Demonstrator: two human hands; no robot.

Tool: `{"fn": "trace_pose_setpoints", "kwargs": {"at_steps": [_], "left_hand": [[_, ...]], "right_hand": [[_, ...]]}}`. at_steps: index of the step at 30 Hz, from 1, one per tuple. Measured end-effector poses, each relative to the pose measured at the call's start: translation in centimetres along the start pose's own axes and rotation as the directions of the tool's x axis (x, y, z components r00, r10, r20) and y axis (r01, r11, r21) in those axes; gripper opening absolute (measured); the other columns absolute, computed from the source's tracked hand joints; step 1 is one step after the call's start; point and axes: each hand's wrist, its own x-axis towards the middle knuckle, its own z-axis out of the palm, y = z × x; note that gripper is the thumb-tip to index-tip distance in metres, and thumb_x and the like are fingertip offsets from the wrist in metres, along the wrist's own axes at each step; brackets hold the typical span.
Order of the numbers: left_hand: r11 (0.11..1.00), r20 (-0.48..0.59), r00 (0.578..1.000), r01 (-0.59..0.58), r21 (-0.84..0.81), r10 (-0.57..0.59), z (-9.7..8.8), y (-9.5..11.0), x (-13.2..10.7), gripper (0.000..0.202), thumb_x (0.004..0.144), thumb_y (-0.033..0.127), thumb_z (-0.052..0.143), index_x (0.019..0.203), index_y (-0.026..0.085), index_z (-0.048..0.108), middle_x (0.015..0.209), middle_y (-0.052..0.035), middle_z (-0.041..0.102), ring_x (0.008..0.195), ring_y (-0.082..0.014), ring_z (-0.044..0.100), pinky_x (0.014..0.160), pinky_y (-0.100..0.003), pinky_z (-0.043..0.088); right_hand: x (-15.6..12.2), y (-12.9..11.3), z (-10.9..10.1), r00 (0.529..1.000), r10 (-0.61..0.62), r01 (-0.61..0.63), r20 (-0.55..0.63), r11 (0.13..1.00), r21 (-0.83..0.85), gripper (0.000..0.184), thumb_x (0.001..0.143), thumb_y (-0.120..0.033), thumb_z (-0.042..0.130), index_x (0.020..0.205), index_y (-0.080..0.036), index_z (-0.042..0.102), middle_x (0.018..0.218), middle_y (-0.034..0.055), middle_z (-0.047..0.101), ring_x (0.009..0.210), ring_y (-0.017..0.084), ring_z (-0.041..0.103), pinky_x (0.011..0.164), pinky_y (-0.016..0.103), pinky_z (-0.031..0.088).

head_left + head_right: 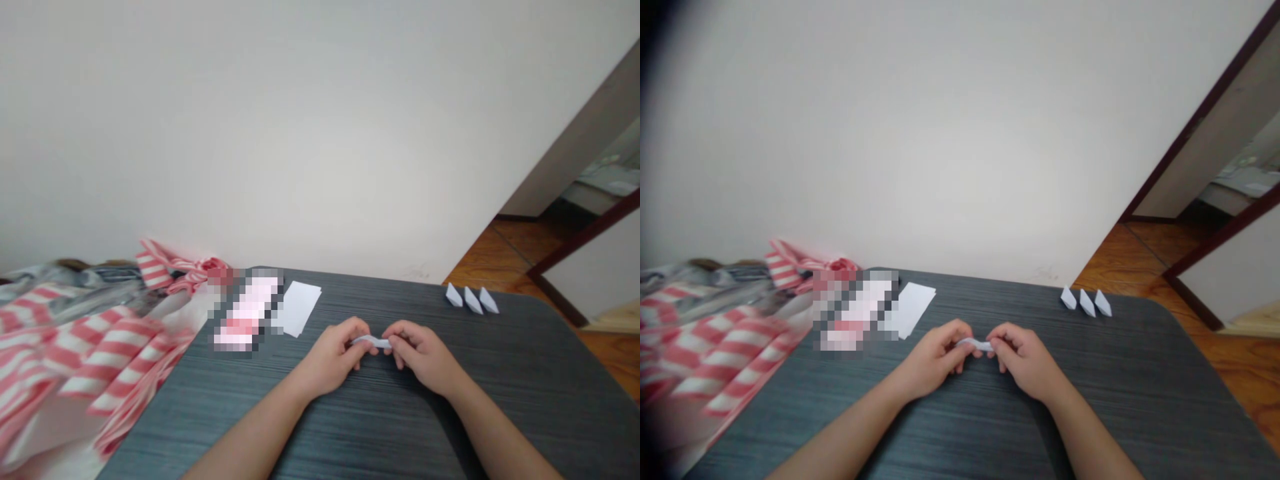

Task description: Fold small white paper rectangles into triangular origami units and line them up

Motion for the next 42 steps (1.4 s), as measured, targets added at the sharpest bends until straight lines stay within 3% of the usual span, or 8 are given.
{"fn": "trace_pose_setpoints", "kwargs": {"at_steps": [7, 12, 20, 30, 38, 42], "left_hand": [[0.992, 0.003, 0.999, -0.041, 0.118, 0.041, -0.2, 0.0, -0.1, 0.01, 0.093, 0.025, 0.052, 0.095, 0.018, 0.059, 0.077, 0.0013, 0.064, 0.065, -0.0107, 0.055, 0.061, -0.021, 0.041], [0.973, -0.013, 0.994, -0.099, 0.208, 0.104, -0.3, 0.1, -0.1, 0.012, 0.091, 0.022, 0.053, 0.096, 0.019, 0.064, 0.09, -0.0014, 0.066, 0.078, -0.0134, 0.057, 0.069, -0.023, 0.042], [0.947, 0.066, 0.983, -0.183, 0.264, 0.172, -0.4, 0.8, 0.1, 0.016, 0.089, 0.023, 0.057, 0.095, 0.019, 0.071, 0.091, -0.0045, 0.069, 0.086, -0.0173, 0.061, 0.078, -0.026, 0.044], [0.96, -0.079, 0.996, -0.013, 0.28, 0.037, -0.2, 0.5, 0.1, 0.023, 0.092, 0.03, 0.05, 0.089, 0.017, 0.068, 0.073, -0.0008, 0.065, 0.065, -0.0137, 0.053, 0.058, -0.022, 0.036], [0.967, -0.059, 0.998, -0.02, 0.255, 0.036, -0.2, 0.6, 0.1, 0.02, 0.089, 0.027, 0.053, 0.087, 0.017, 0.07, 0.076, -0.001, 0.066, 0.068, -0.0136, 0.054, 0.061, -0.022, 0.037], [0.976, -0.097, 0.995, 0.034, 0.214, -0.013, -0.3, 0.4, 0.2, 0.022, 0.09, 0.029, 0.051, 0.087, 0.016, 0.068, 0.066, 0.0008, 0.062, 0.059, -0.0123, 0.051, 0.055, -0.021, 0.035]], "right_hand": [[0.0, 0.1, 0.0, 0.999, 0.045, -0.046, -0.018, 0.997, -0.068, 0.024, 0.093, -0.028, 0.05, 0.075, -0.018, 0.06, 0.055, -0.0029, 0.059, 0.047, 0.011, 0.051, 0.051, 0.021, 0.039], [0.1, -0.4, 0.0, 0.996, 0.077, -0.079, -0.037, 0.995, -0.067, 0.022, 0.093, -0.027, 0.051, 0.074, -0.018, 0.06, 0.054, -0.0032, 0.06, 0.048, 0.011, 0.054, 0.052, 0.02, 0.04], [0.2, -0.6, 0.1, 0.998, 0.063, -0.065, -0.026, 0.995, -0.071, 0.021, 0.092, -0.027, 0.051, 0.075, -0.018, 0.059, 0.054, -0.0034, 0.06, 0.047, 0.01, 0.055, 0.051, 0.02, 0.04], [0.2, 0.3, 0.8, 1.0, -0.019, 0.02, -0.012, 0.992, 0.123, 0.02, 0.089, -0.038, 0.06, 0.097, -0.021, 0.054, 0.076, -0.0006, 0.064, 0.055, 0.011, 0.057, 0.053, 0.023, 0.048], [0.3, 0.5, 1.0, 0.997, -0.033, 0.033, -0.074, 0.999, -0.005, 0.015, 0.09, -0.033, 0.058, 0.085, -0.021, 0.052, 0.065, -0.0039, 0.057, 0.052, 0.011, 0.055, 0.051, 0.022, 0.046], [0.1, 0.6, 0.7, 0.983, -0.147, 0.127, -0.111, 0.978, -0.166, 0.011, 0.09, -0.029, 0.058, 0.085, -0.02, 0.058, 0.064, -0.0012, 0.061, 0.051, 0.012, 0.057, 0.05, 0.023, 0.046]]}}
